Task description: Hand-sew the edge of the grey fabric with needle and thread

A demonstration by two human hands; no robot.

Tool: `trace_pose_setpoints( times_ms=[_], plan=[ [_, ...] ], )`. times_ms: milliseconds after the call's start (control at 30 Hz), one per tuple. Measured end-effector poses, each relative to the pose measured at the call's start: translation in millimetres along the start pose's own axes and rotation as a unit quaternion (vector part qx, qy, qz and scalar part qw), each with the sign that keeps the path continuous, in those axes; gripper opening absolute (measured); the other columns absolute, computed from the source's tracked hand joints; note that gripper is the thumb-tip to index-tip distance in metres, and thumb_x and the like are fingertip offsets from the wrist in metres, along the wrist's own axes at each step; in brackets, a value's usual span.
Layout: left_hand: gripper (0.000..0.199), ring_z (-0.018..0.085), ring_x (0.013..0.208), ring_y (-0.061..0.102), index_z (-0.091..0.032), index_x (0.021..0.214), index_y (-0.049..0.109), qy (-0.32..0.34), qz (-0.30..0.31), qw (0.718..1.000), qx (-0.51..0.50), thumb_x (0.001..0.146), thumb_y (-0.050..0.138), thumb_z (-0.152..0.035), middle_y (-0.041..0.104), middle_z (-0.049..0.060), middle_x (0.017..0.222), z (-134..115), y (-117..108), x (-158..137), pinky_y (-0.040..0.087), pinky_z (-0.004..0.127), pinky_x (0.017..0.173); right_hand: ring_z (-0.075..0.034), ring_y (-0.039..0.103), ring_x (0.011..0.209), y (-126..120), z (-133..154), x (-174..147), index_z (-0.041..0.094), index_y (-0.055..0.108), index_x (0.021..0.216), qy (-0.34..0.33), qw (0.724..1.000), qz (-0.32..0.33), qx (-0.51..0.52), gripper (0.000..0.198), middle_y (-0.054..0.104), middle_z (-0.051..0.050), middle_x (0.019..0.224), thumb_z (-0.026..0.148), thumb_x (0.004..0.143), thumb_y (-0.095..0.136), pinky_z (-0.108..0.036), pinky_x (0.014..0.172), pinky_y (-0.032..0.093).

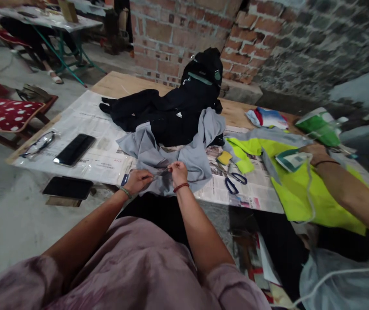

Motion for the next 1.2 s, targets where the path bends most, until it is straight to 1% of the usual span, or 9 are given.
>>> trace_pose_setpoints(
  times_ms=[100,233,400,500,567,633,767,933,1200],
  plan=[
    [0.007,0.011,0.067,0.061,-0.018,0.075,0.069,0.000,-0.001,1.000,0.002,0.076,0.063,-0.021,0.069,-0.001,0.073,1,0,0,0.044,0.023,0.070,-0.006,0.051,0.043,0,11,-5,0.020,0.041,0.079,0.012,0.997,0.054,0.053,0.012,0.059,0.007,0.060,0.022,0.075,0.052,-0.016,0.046,0.041],
    [0.009,0.010,0.064,0.059,-0.019,0.077,0.069,0.007,0.008,1.000,0.000,0.078,0.061,-0.021,0.069,-0.002,0.072,-2,-1,1,0.044,0.022,0.068,-0.010,0.059,0.046,9,16,-24,0.024,0.036,0.088,0.072,0.978,0.155,0.119,0.022,0.062,0.008,0.065,0.033,0.081,0.055,-0.020,0.042,0.047],
    [0.009,0.010,0.063,0.059,-0.017,0.072,0.068,0.016,0.006,1.000,0.011,0.077,0.061,-0.018,0.067,-0.001,0.068,-3,-1,2,0.043,0.021,0.064,-0.008,0.061,0.051,21,21,-42,0.020,0.046,0.093,0.186,0.933,0.249,0.180,0.013,0.061,0.006,0.059,0.012,0.084,0.050,-0.021,0.054,0.055],
    [0.009,0.011,0.064,0.060,-0.017,0.072,0.068,0.020,0.007,1.000,0.005,0.077,0.061,-0.019,0.068,-0.001,0.069,-2,-1,2,0.044,0.021,0.066,-0.010,0.066,0.061,23,25,-41,0.016,0.051,0.090,0.204,0.920,0.280,0.183,0.010,0.065,0.002,0.065,0.009,0.083,0.052,-0.025,0.066,0.057],
    [0.008,0.011,0.067,0.061,-0.018,0.076,0.069,0.017,0.009,1.000,-0.001,0.077,0.061,-0.019,0.069,-0.001,0.073,-1,0,2,0.045,0.022,0.069,-0.013,0.067,0.069,19,31,-33,0.017,0.053,0.086,0.166,0.929,0.287,0.167,0.008,0.066,0.001,0.069,0.012,0.081,0.056,-0.029,0.071,0.057],
    [0.007,0.011,0.069,0.061,-0.019,0.076,0.069,0.007,0.009,1.000,-0.001,0.077,0.062,-0.020,0.070,-0.001,0.075,0,0,2,0.045,0.022,0.070,-0.013,0.067,0.071,9,41,-16,0.017,0.054,0.083,0.094,0.951,0.265,0.127,0.008,0.066,0.001,0.069,0.017,0.078,0.061,-0.029,0.071,0.057],
    [0.007,0.012,0.071,0.062,-0.019,0.076,0.069,-0.010,0.009,1.000,0.003,0.075,0.063,-0.021,0.070,-0.001,0.076,1,0,1,0.045,0.022,0.071,-0.009,0.064,0.066,-24,77,31,0.016,0.057,0.080,-0.083,0.983,0.163,0.003,0.010,0.065,0.001,0.068,0.023,0.075,0.063,-0.025,0.072,0.054],
    [0.009,0.012,0.072,0.063,-0.019,0.078,0.070,-0.014,0.015,1.000,-0.003,0.076,0.061,-0.020,0.071,-0.001,0.078,1,0,1,0.045,0.023,0.073,-0.009,0.063,0.067,-68,137,73,0.016,0.058,0.080,-0.256,0.960,0.077,-0.083,0.013,0.063,0.003,0.069,0.027,0.074,0.062,-0.028,0.074,0.053],
    [0.010,0.013,0.072,0.062,-0.019,0.076,0.070,-0.020,0.025,0.999,0.003,0.076,0.060,-0.023,0.070,-0.001,0.077,1,-1,3,0.045,0.023,0.073,-0.007,0.061,0.062,-105,209,84,0.015,0.055,0.080,-0.337,0.938,0.001,-0.081,0.005,0.062,0.002,0.066,0.012,0.080,0.051,-0.025,0.067,0.052]
  ],
)
Point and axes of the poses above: each hand's wrist, its own x-axis towards the middle knuckle, its own y-axis out of the palm, z = x × y, the point moved 3 cm from there along x, towards the middle knuckle
